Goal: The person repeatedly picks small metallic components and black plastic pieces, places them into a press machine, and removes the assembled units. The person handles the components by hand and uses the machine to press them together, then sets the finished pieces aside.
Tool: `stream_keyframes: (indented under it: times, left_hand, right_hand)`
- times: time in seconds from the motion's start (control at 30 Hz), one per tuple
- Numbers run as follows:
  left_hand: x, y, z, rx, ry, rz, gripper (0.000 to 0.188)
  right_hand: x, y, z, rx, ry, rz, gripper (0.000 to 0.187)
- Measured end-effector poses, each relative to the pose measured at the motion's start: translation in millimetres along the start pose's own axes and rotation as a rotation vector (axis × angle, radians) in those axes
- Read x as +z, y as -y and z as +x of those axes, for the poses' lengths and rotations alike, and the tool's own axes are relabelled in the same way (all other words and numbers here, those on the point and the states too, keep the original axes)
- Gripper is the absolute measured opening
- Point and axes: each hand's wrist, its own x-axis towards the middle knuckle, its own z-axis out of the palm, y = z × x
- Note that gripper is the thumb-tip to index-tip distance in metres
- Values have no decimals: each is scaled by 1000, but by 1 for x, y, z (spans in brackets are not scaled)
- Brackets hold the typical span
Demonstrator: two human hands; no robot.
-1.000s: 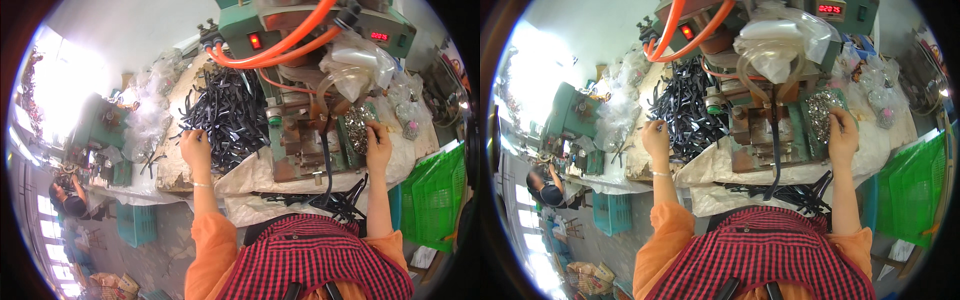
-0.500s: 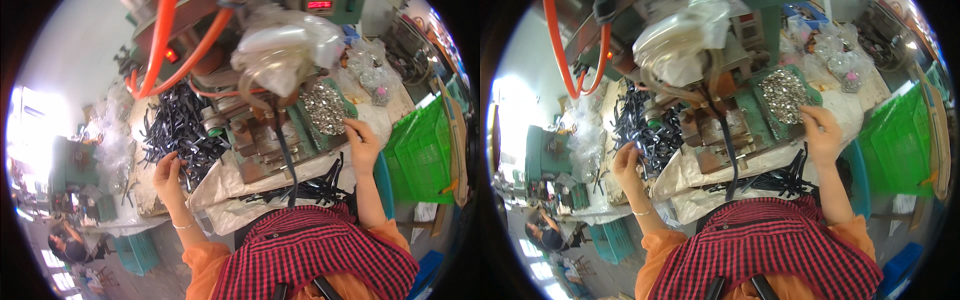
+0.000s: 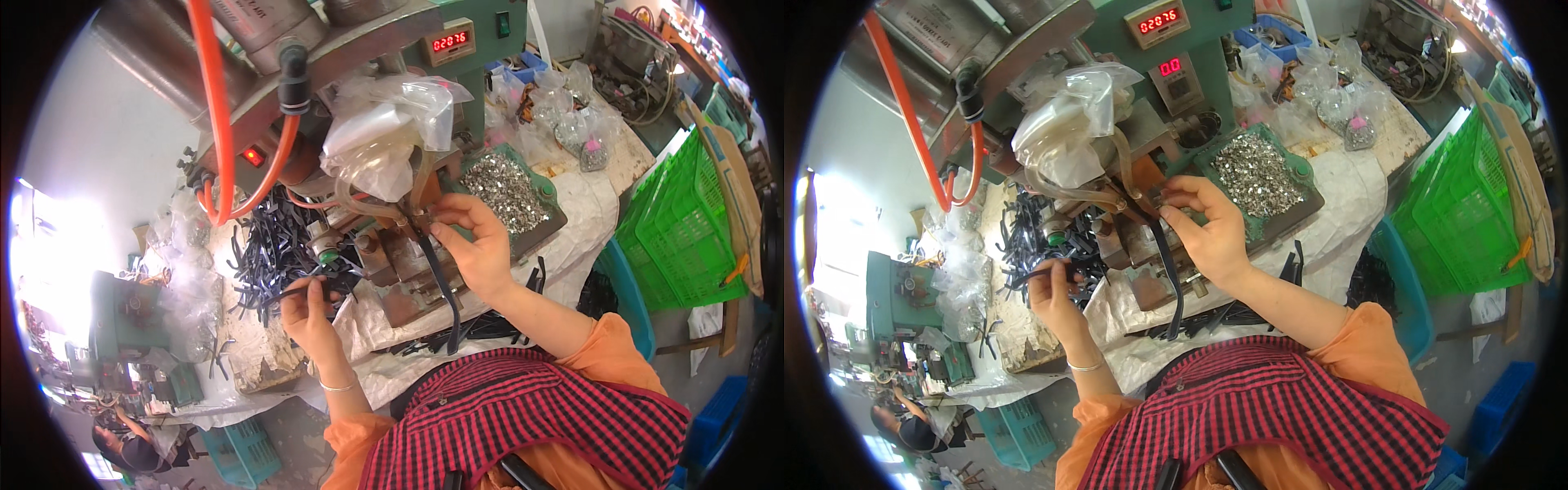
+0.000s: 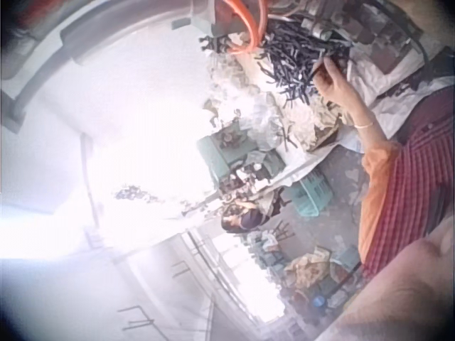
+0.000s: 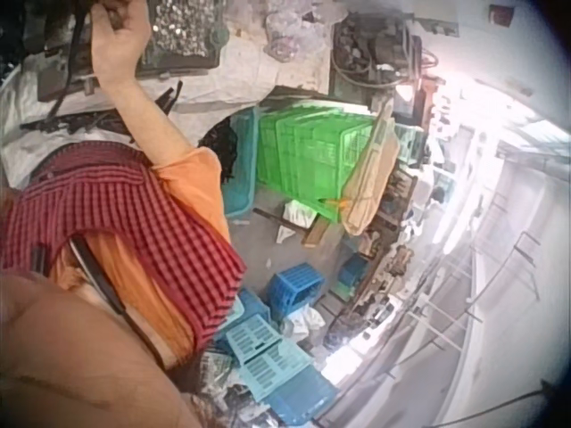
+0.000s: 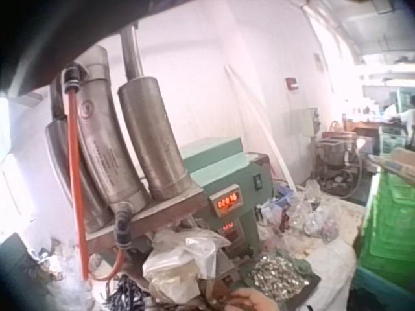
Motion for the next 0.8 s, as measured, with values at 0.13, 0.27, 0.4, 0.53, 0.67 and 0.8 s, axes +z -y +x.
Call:
stream_keyframes:
  times: [0.13, 0.27, 0.4, 0.53, 0.67, 0.8]
  left_hand:
    - [36, -67, 4, 530, 226, -337, 10]
    - [60, -87, 14, 501, 225, -110, 11]
    - [54, -72, 4, 765, 353, -13, 18]
    - [66, -63, -19, 1092, 522, 365, 26]
    - [86, -46, -31, 1264, 568, 474, 23]
    - [88, -33, -24, 1314, 550, 461, 23]
  right_hand:
    - [7, 14, 5, 152, 17, 118, 37]
    - [13, 28, 1, 218, 68, 192, 40]
    - [-8, 51, -2, 38, 171, -208, 34]
    - [-91, 11, 18, -335, -62, -1274, 23]
    - [-123, -25, 23, -369, -82, -1354, 22]
    - [-125, -24, 36, -331, -111, -1182, 18]
